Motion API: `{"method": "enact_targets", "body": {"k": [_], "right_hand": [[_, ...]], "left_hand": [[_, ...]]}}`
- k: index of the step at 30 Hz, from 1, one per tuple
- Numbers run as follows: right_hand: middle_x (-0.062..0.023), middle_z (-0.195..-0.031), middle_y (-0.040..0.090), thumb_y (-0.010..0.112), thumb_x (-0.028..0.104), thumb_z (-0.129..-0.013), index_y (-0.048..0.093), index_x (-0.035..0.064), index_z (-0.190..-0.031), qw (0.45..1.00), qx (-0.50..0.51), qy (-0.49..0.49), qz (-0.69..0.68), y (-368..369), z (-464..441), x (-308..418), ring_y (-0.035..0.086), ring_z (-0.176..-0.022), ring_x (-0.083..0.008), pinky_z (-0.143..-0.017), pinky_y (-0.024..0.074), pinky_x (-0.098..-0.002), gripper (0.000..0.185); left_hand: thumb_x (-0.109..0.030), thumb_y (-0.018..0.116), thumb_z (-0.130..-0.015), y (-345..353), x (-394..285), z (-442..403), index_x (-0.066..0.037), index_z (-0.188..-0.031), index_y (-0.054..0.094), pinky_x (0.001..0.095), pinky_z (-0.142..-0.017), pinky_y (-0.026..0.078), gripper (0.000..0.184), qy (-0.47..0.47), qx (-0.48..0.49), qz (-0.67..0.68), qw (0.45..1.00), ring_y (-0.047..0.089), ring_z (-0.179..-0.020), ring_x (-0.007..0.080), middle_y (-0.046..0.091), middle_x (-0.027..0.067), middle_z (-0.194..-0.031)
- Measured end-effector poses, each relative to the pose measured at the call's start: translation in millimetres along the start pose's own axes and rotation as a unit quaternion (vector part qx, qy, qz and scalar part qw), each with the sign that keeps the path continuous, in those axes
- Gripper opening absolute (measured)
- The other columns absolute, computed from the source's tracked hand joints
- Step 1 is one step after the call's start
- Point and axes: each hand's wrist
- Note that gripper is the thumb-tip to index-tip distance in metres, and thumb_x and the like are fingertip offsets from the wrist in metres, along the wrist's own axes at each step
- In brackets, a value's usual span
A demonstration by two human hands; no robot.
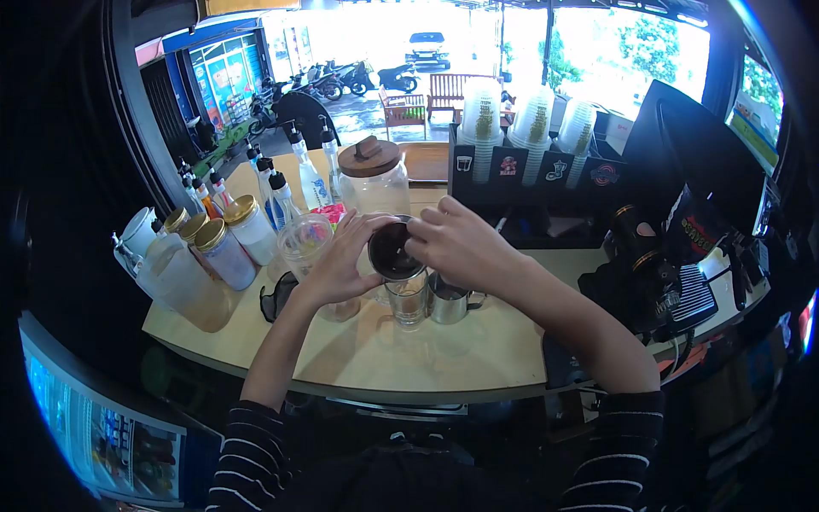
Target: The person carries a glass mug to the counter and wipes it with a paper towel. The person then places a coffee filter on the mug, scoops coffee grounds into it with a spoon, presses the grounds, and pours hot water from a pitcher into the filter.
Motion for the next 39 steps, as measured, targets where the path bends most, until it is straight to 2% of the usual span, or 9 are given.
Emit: {"method": "enact_targets", "body": {"k": [3, 7, 10, 12, 19, 22, 24, 34, 39], "right_hand": [[-0.0005, -0.085, 0.055, 0.062, 0.013, -0.071, 0.06, 0.0105, -0.078, 0.998, -0.054, 0.012, 0.015, 1, 0, 0, 0.055, -0.087, -0.0152, -0.076, 0.0393, -0.0309, 0.008], [-0.001, -0.086, 0.055, 0.062, 0.012, -0.07, 0.061, 0.0106, -0.078, 1.0, -0.011, -0.011, -0.009, 4, 1, 3, 0.055, -0.088, -0.0154, -0.076, 0.0396, -0.0311, 0.008], [-0.002, -0.086, 0.055, 0.062, 0.013, -0.071, 0.061, 0.0106, -0.079, 0.998, -0.054, 0.011, 0.025, 4, 4, 1, 0.056, -0.088, -0.0155, -0.076, 0.0399, -0.0311, 0.008], [-0.0029, -0.088, 0.055, 0.061, 0.014, -0.071, 0.061, 0.0102, -0.079, 0.999, -0.002, 0.015, -0.033, 7, 5, 6, 0.056, -0.088, -0.0155, -0.076, 0.04, -0.031, 0.009], [-0.0027, -0.088, 0.056, 0.061, 0.014, -0.071, 0.061, 0.0094, -0.08, 0.997, -0.045, 0.054, -0.017, 7, 1, 12, 0.056, -0.087, -0.0155, -0.077, 0.0401, -0.0314, 0.01], [-0.0021, -0.088, 0.056, 0.061, 0.014, -0.071, 0.061, 0.0099, -0.08, 0.999, 0.023, 0.027, -0.02, 2, 3, 10, 0.056, -0.088, -0.0147, -0.077, 0.0396, -0.0309, 0.01], [-0.0015, -0.088, 0.056, 0.061, 0.014, -0.072, 0.061, 0.0108, -0.081, 0.998, -0.02, 0.027, 0.054, 1, 4, 4, 0.055, -0.09, -0.0137, -0.077, 0.039, -0.0307, 0.009], [-0.0008, -0.088, 0.055, 0.061, 0.015, -0.072, 0.062, 0.0104, -0.081, 0.997, -0.068, 0.032, 0.013, 4, 3, 12, 0.053, -0.09, -0.0138, -0.075, 0.0384, -0.0307, 0.01], [-0.0013, -0.09, 0.056, 0.062, 0.015, -0.072, 0.063, 0.0094, -0.081, 0.995, -0.084, 0.034, 0.045, 9, 5, 8, 0.053, -0.089, -0.0141, -0.074, 0.0389, -0.0312, 0.012]], "left_hand": [[-0.018, 0.077, -0.063, 2, 0, 1, -0.013, -0.131, 0.041, 0.0522, -0.113, 0.017, 0.077, -0.015, -0.013, 0.028, 0.999, 0.046, -0.123, 0.0284, 0.05, 0.0088, -0.127], [-0.019, 0.077, -0.063, 4, -1, 3, -0.013, -0.131, 0.041, 0.052, -0.113, 0.017, 0.077, -0.022, -0.009, 0.01, 1.0, 0.045, -0.123, 0.0285, 0.05, 0.009, -0.127], [-0.018, 0.077, -0.064, 5, -1, 4, -0.013, -0.131, 0.04, 0.0522, -0.113, 0.017, 0.077, -0.014, -0.015, 0.014, 1.0, 0.045, -0.124, 0.0286, 0.049, 0.009, -0.128], [-0.017, 0.077, -0.064, 4, -3, 4, -0.013, -0.131, 0.039, 0.0524, -0.113, 0.017, 0.077, -0.011, 0.0, -0.022, 1.0, 0.044, -0.124, 0.0286, 0.049, 0.0088, -0.128], [-0.02, 0.079, -0.064, 11, -5, 7, -0.014, -0.132, 0.039, 0.0536, -0.113, 0.017, 0.079, 0.007, -0.027, -0.054, 0.998, 0.045, -0.124, 0.0286, 0.049, 0.0082, -0.13], [-0.019, 0.079, -0.063, 11, -3, 9, -0.013, -0.132, 0.039, 0.0545, -0.112, 0.018, 0.08, 0.005, -0.022, -0.061, 0.998, 0.045, -0.124, 0.0284, 0.049, 0.0078, -0.13], [-0.019, 0.079, -0.063, 12, -3, 9, -0.013, -0.132, 0.039, 0.0544, -0.112, 0.018, 0.08, -0.004, -0.035, -0.051, 0.998, 0.045, -0.123, 0.0282, 0.049, 0.0075, -0.129], [-0.027, 0.079, -0.061, 19, -4, 12, -0.01, -0.129, 0.04, 0.0526, -0.111, 0.02, 0.08, -0.061, -0.084, 0.012, 0.995, 0.047, -0.121, 0.0262, 0.051, 0.0088, -0.125], [-0.028, 0.083, -0.061, 21, -9, 12, -0.007, -0.129, 0.042, 0.0492, -0.111, 0.023, 0.082, -0.081, -0.102, 0.005, 0.991, 0.05, -0.115, 0.0302, 0.054, 0.0113, -0.121]]}}
Point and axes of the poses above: each hand's wrist, its own z-axis away from the middle knuckle, its own y-axis out of the palm, x = y × z
